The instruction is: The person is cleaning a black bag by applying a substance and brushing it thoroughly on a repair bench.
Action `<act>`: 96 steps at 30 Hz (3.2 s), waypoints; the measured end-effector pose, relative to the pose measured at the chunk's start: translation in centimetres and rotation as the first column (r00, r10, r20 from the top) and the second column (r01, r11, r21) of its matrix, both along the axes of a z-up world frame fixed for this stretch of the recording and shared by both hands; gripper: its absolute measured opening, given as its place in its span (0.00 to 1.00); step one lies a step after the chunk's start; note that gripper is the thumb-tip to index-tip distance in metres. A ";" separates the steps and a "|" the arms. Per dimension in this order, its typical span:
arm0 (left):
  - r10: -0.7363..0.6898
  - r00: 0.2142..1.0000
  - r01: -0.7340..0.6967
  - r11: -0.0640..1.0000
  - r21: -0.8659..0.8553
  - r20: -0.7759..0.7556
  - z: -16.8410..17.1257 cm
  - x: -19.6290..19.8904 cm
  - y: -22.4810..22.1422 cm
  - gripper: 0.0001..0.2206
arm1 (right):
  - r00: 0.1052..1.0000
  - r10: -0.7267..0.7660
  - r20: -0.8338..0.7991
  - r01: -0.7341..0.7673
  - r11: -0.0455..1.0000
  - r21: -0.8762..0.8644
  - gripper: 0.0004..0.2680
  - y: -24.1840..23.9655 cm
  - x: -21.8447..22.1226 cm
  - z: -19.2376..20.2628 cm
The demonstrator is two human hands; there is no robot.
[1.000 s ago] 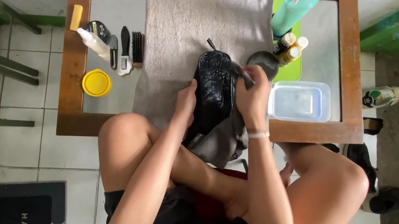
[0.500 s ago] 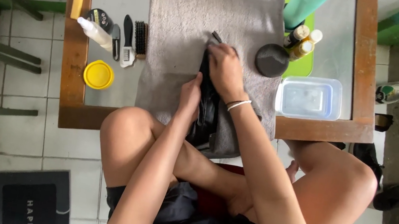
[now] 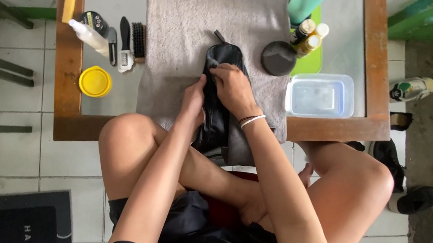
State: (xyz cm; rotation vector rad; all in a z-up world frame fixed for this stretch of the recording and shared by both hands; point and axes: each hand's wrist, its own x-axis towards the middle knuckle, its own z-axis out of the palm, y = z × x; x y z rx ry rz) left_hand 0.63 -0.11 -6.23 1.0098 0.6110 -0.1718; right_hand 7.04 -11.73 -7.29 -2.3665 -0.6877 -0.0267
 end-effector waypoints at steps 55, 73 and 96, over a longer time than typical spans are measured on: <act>0.098 0.988 -0.097 0.995 0.016 -0.122 5.8 -0.9 -1.0 0.34 | 0.726 -0.244 0.643 0.591 0.700 -0.401 0.06 0.4 -2.5 0.3; 0.104 0.985 -0.095 0.993 0.066 -0.138 6.3 -1.0 -0.8 0.34 | 0.863 -0.363 -0.350 0.358 0.930 -0.082 0.09 -8.4 -3.2 -3.5; 0.121 0.989 -0.110 0.986 0.126 -0.083 -6.7 1.3 -0.4 0.29 | 0.986 0.090 -0.141 -0.114 0.978 -0.177 0.12 -5.7 -5.6 2.3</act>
